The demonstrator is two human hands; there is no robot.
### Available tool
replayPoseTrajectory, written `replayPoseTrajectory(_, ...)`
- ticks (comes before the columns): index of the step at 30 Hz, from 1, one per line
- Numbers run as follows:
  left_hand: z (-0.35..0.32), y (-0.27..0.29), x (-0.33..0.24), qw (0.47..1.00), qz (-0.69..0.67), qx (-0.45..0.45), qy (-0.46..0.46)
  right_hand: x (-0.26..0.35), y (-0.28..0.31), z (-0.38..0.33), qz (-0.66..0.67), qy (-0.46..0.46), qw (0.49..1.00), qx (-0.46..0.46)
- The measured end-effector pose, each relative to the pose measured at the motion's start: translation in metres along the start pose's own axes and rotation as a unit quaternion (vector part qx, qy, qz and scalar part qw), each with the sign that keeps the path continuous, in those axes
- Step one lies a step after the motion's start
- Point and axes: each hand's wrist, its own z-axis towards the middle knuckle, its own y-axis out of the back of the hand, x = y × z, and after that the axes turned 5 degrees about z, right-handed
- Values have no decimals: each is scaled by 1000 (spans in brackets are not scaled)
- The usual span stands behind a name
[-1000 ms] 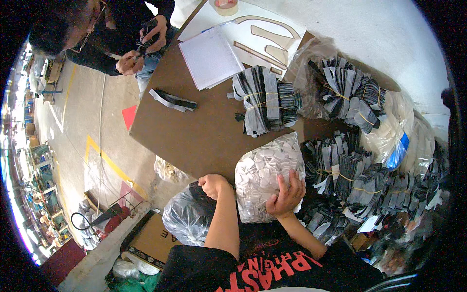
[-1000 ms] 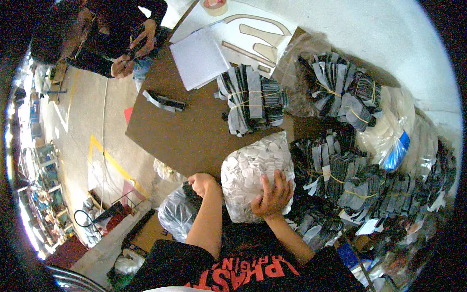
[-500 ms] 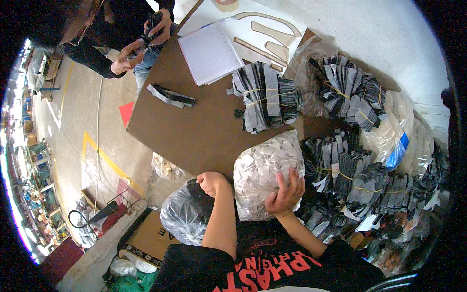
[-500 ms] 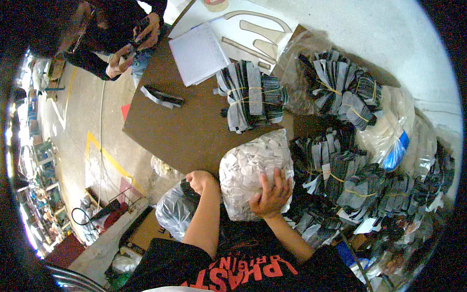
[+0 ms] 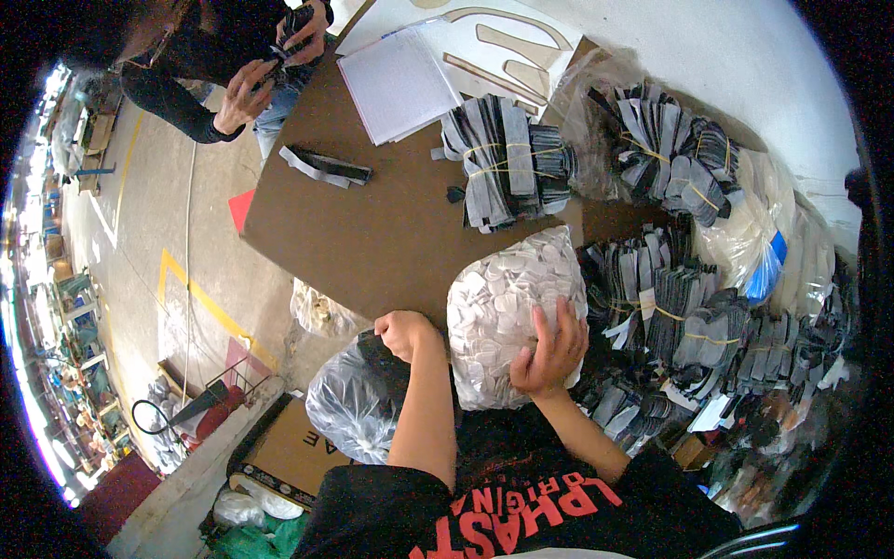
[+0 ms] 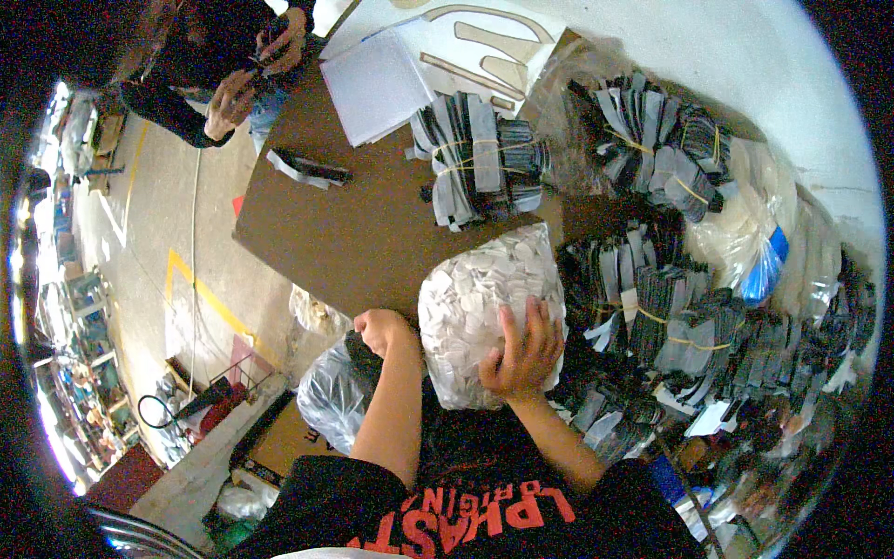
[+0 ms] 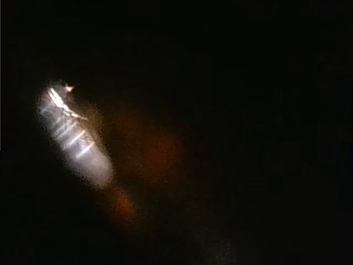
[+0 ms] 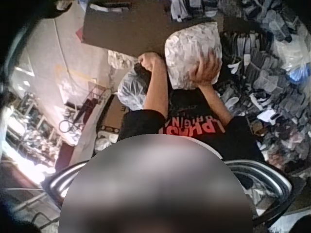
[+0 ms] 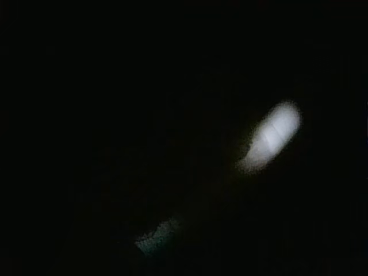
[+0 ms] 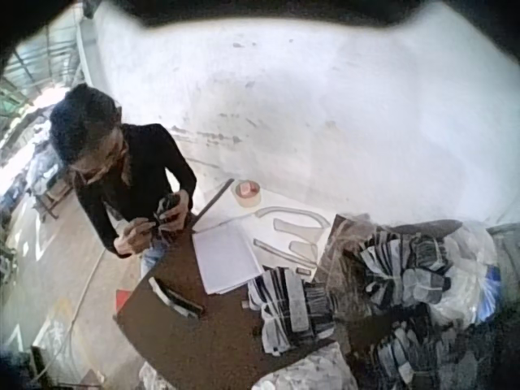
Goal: The person stands at a table in a warehouse, sorting small gray items from plastic bags onto a cardboard sheet. They handle multiple bags, transferring contents and organizing the items while another person works nearby.
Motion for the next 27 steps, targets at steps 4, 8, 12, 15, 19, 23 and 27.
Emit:
replayPoseTrajectory(4, -5, 6, 3, 999, -25, 7, -27, 2, -2, -2, 11, -15, 1000, -9)
replayPoseTrajectory(8, 6, 4, 11, 995, -65, 69, -31, 2, -3, -2, 16, -14, 1000, -14)
replayPoseTrajectory(12, 44, -7, 27, 977, -108, 134, -129, 4, -3, 0, 30, -5, 999, -36)
replayPoseTrajectory(15, 86, -1, 44, 878, -86, 137, -450, 4, -4, 2, 18, -3, 998, -56)
replayPoseTrajectory(19, 159, 61, 95, 649, 231, -209, -694, -2, -12, -1, 21, 21, 995, -91)
replayPoseTrajectory(23, 229, 97, 123, 765, 301, -101, -560, -11, -22, -3, 49, 42, 990, -125)
replayPoseTrajectory(27, 282, 102, 138, 757, 289, -31, -585, -10, -25, 2, 49, 74, 983, -163)
